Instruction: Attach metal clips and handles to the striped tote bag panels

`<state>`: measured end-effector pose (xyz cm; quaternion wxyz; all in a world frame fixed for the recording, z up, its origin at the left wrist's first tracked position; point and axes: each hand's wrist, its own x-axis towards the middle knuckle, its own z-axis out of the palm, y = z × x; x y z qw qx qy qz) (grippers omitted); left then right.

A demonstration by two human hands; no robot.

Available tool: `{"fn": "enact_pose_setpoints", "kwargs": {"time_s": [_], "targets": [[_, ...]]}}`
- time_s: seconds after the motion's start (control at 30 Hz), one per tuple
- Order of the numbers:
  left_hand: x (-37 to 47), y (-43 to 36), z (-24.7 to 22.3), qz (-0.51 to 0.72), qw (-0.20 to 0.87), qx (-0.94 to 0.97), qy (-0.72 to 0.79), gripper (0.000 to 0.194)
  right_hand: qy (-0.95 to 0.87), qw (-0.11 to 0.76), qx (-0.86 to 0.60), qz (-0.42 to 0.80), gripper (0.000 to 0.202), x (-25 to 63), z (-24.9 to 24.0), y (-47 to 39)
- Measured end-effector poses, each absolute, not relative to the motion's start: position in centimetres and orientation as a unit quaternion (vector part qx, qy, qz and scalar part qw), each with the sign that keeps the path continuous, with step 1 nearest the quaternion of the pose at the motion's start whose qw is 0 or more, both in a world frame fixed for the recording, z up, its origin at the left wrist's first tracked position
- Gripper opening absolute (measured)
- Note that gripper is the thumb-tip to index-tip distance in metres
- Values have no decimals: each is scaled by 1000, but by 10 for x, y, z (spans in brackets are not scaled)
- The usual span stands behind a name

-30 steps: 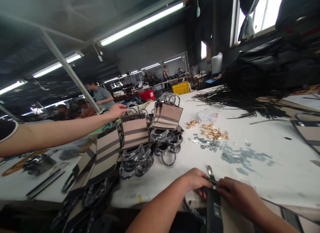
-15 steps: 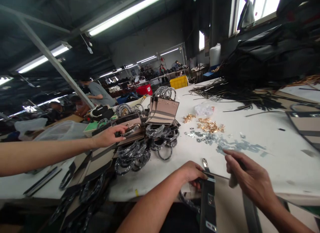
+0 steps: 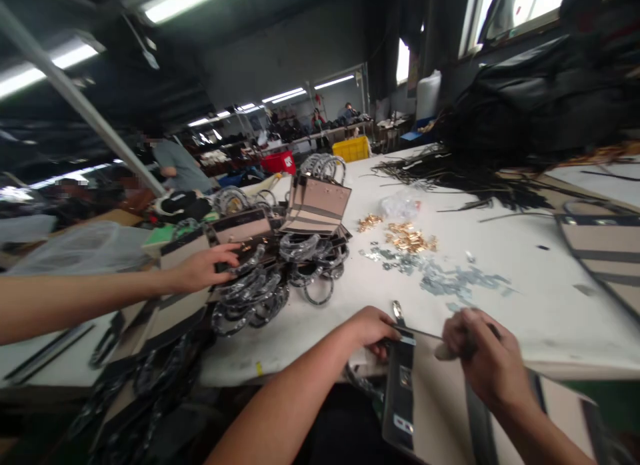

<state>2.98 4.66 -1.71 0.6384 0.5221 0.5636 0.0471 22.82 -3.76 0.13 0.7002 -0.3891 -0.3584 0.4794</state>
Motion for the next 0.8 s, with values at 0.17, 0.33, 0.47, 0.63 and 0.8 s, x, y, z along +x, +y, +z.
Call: {"fn": "enact_pose_setpoints", "kwargs": {"time_s": [0.17,0.33,0.47,0.63,0.8], "targets": [[31,56,-30,53,644,535,544,5,-224,761,-322,516,39,231,6,-13],[32,56,-27,50,644,531,548,10,-179,765,-290,546,39,226,0,-5],[34,55,-24,53,643,526,554,7,-185,756,-287,558,40,216,-7,-3],[35,55,-18,50,639,524,561,5,-186,759,-292,551,37,210,-9,1],[36,55,-19,54,626,528,571,9,-284,742,-324,513,36,196,-11,-4]]}}
